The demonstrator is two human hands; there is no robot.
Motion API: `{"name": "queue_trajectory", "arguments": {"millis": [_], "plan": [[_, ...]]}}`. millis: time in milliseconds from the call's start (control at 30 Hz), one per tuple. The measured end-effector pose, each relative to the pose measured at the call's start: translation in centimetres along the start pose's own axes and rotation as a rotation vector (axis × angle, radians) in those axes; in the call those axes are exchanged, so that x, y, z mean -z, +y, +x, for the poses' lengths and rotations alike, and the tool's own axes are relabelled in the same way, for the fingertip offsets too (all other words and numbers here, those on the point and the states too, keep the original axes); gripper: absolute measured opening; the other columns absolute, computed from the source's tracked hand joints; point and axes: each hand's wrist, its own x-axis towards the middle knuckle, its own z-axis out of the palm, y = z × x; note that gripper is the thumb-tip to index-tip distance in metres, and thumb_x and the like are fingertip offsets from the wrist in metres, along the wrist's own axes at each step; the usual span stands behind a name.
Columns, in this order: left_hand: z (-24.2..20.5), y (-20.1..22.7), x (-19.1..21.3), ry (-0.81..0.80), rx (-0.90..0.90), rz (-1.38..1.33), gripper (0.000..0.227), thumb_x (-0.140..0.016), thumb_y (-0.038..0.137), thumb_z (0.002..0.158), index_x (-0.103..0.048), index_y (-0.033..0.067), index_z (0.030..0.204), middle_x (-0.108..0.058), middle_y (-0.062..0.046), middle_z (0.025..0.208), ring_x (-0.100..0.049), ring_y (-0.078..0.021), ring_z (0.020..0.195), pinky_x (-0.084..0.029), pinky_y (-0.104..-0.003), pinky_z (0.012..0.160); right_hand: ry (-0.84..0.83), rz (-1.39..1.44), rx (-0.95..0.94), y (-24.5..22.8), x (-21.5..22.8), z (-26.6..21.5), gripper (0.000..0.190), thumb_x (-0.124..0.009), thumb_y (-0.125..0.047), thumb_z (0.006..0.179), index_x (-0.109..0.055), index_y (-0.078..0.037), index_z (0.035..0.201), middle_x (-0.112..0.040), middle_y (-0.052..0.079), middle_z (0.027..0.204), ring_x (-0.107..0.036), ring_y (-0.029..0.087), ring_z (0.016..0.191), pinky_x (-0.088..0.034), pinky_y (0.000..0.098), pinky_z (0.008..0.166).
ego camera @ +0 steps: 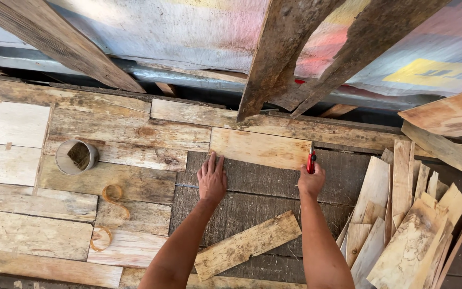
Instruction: Fitting and trimming thin wood planks for floor or wall cladding using a utility knife.
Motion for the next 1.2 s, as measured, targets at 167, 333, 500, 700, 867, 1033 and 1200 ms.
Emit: {"name": "queue_trajectory", "arguments": {"millis": [167,333,500,700,867,1033,1200], "plan": [[0.3,0.2,1.2,-0.065,0.012,0.002,0.058,-0.045,0.030,0.103,-0.032,0.0185,0.159,-0.024,-0.011,0.167,-0.033,-0.0319,0.144,-0.033,-0.052,0.116,0.034,-0.055,0.052,1.1,-0.8,0.4,0.036,-0.080,-0.020,0.091,-0.071,-0.003,0.121,-0.057,0.013,0.120,-0.065,0.029,0.096,-0.056,0.0456,0.081],[0.7,1.1,3.1,-0.055,-0.028,0.030,0.060,-0.049,0.025,0.100,-0.036,0.0202,0.158,-0.029,-0.016,0.161,-0.041,-0.0327,0.137,-0.037,-0.053,0.111,0.023,-0.037,0.048,1.2,-0.9,0.6,0.032,-0.079,-0.020,0.093,-0.073,-0.003,0.120,-0.056,0.014,0.122,-0.066,0.029,0.096,-0.056,0.0456,0.082],[3.8,1.7,1.5,-0.140,-0.064,0.118,0.036,-0.054,0.019,0.103,-0.053,0.0055,0.136,-0.051,-0.019,0.139,-0.052,-0.0297,0.122,-0.047,-0.049,0.105,0.025,-0.006,0.107,1.9,-0.8,1.3,0.036,-0.084,-0.017,0.088,-0.070,0.000,0.117,-0.059,0.014,0.116,-0.065,0.028,0.093,-0.055,0.0446,0.080],[9.9,1.0,1.8,-0.359,-0.101,0.128,0.033,-0.059,0.031,0.108,-0.065,0.0000,0.116,-0.067,-0.018,0.115,-0.068,-0.0230,0.092,-0.062,-0.036,0.083,-0.018,0.168,0.120,3.8,-1.5,2.9,0.035,-0.084,-0.013,0.086,-0.068,0.004,0.112,-0.071,0.010,0.100,-0.067,0.019,0.083,-0.055,0.0352,0.074],[13.8,0.7,2.0,-0.382,-0.235,0.004,0.032,-0.069,0.035,0.099,-0.067,0.0062,0.112,-0.072,-0.014,0.105,-0.070,-0.0237,0.091,-0.060,-0.036,0.084,-0.020,0.131,0.079,4.6,-1.8,3.8,0.035,-0.086,-0.012,0.083,-0.070,0.003,0.111,-0.073,0.009,0.094,-0.066,0.017,0.079,-0.055,0.0332,0.072],[16.9,1.2,1.3,-0.614,-0.214,0.037,0.027,-0.072,0.034,0.096,-0.069,0.0095,0.106,-0.075,-0.012,0.105,-0.075,-0.0221,0.088,-0.066,-0.036,0.083,-0.030,0.059,0.053,2.4,-0.3,2.3,0.035,-0.087,-0.013,0.084,-0.070,0.003,0.110,-0.068,0.007,0.095,-0.065,0.017,0.078,-0.055,0.0353,0.069],[18.9,1.7,2.3,-0.716,-0.201,0.027,0.026,-0.085,0.031,0.084,-0.075,0.0094,0.093,-0.076,-0.010,0.103,-0.072,-0.0199,0.092,-0.061,-0.039,0.093,-0.084,0.044,0.014,-1.5,2.1,-0.2,0.028,-0.075,-0.028,0.097,-0.068,-0.007,0.115,-0.066,0.001,0.084,-0.059,0.012,0.068,-0.051,0.0341,0.064]]}}
